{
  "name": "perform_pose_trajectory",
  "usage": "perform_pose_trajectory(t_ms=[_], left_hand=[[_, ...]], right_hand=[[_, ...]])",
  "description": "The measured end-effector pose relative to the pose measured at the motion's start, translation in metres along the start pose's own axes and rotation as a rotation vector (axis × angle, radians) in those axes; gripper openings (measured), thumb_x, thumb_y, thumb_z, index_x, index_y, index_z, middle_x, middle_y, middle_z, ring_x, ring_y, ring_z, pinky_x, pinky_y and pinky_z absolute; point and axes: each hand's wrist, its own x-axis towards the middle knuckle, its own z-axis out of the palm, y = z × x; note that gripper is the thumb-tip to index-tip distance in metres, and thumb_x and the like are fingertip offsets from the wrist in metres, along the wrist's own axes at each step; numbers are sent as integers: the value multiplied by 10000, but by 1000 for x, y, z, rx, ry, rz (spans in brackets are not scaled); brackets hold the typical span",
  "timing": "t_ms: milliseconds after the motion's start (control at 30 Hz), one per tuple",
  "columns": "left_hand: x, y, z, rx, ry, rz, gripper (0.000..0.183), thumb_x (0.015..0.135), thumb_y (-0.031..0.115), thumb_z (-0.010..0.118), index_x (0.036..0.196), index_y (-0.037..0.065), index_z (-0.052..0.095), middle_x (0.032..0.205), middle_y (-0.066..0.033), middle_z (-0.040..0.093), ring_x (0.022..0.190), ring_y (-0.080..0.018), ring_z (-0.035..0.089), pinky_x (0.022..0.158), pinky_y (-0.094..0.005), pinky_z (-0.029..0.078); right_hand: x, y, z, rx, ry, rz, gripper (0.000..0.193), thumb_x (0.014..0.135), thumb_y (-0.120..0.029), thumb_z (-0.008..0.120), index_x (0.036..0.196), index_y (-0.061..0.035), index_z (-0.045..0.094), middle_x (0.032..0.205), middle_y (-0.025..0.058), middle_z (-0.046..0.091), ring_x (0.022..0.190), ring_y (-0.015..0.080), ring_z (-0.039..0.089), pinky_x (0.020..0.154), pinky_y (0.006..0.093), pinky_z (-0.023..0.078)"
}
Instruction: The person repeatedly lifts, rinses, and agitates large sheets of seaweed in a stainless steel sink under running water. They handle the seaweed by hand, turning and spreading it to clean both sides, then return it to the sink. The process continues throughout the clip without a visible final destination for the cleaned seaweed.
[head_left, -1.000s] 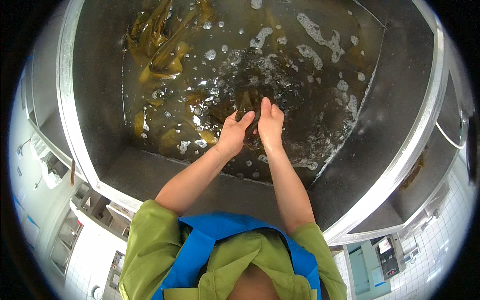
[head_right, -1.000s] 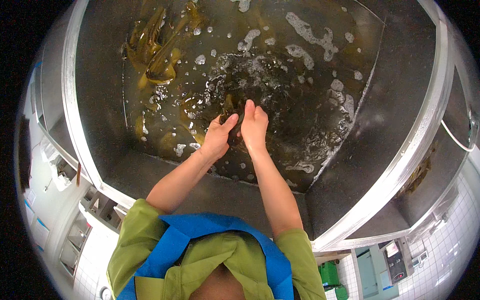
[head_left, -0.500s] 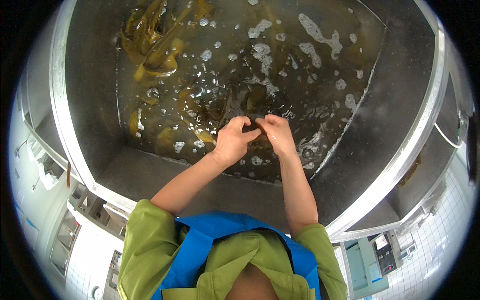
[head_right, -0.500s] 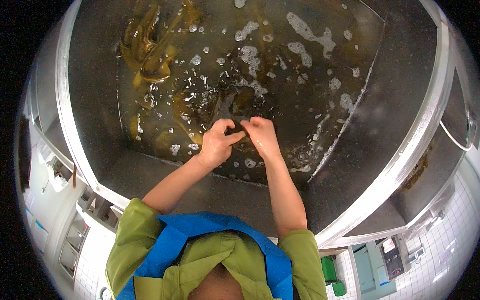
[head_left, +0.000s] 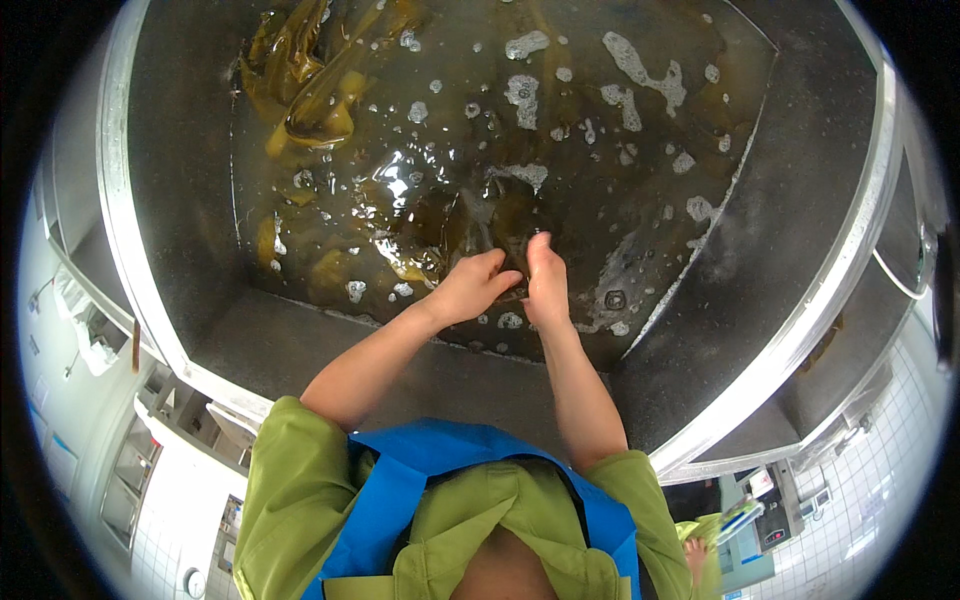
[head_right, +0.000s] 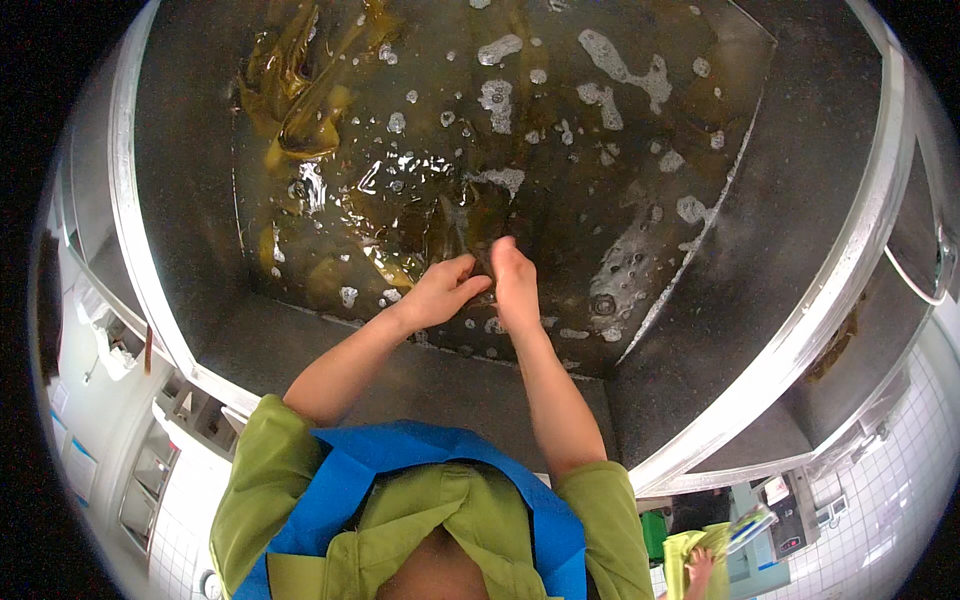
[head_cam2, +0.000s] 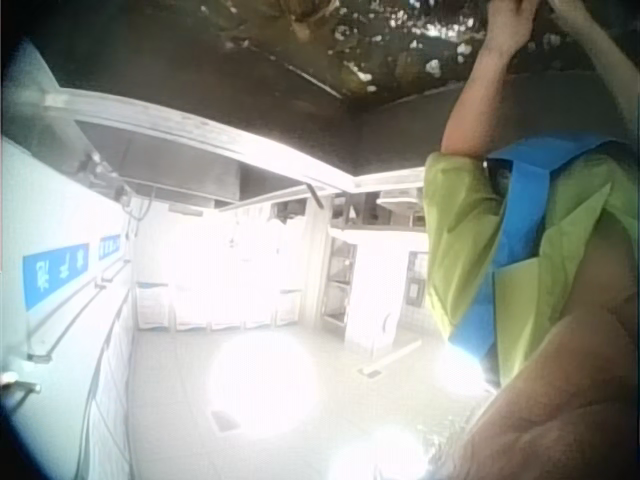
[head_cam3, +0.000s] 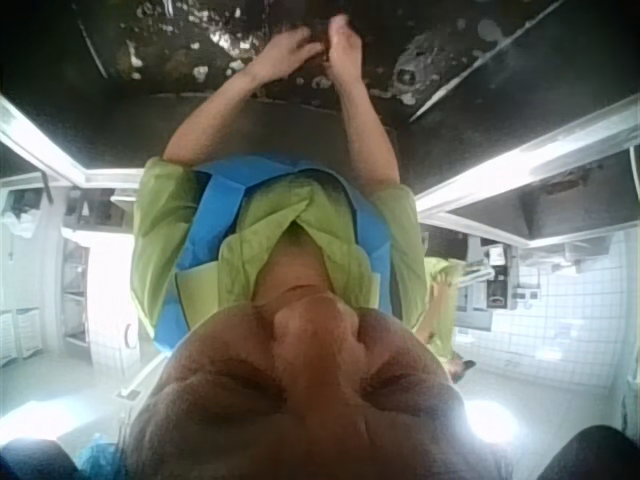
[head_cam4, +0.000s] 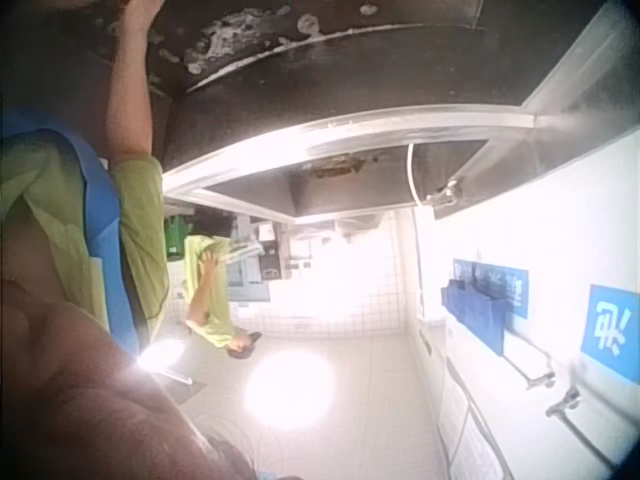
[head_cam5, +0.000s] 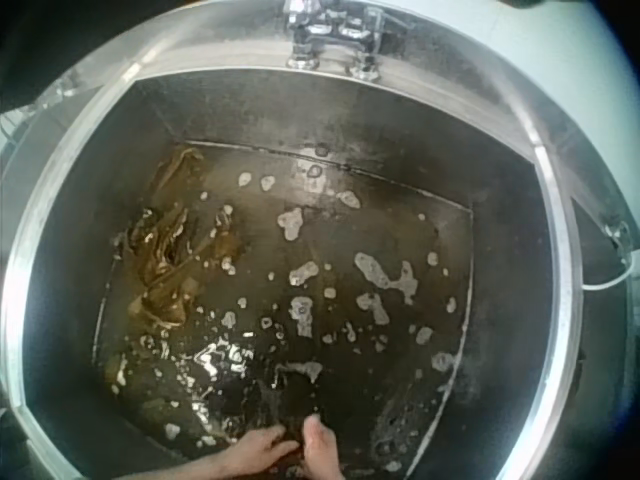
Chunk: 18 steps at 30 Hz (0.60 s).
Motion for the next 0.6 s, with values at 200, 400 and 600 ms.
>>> perform_pose_trajectory(t_ms=[200,400,600], left_hand=[[1,0,5,103,139,67,220,865,189,549,794,-18,527,678,-177,550,590,-310,504,564,-377,411],[-3,4,-19,50,76,-27,360,881,277,556,673,-15,521,563,-51,488,527,-135,428,514,-299,375],[-3,12,-36,-63,93,175,181,848,168,598,950,19,573,844,-59,596,787,-140,549,752,-273,432]], right_hand=[[-10,-3,-12,-349,-197,-196,235,877,-236,557,920,-6,550,651,-6,467,568,52,458,428,225,389],[-2,-3,-24,-21,-37,-158,276,923,-285,491,842,-30,555,704,-9,533,504,40,396,410,214,349],[-7,-20,-44,268,-106,-37,286,918,-268,504,985,8,542,737,0,538,464,48,385,382,220,310]])
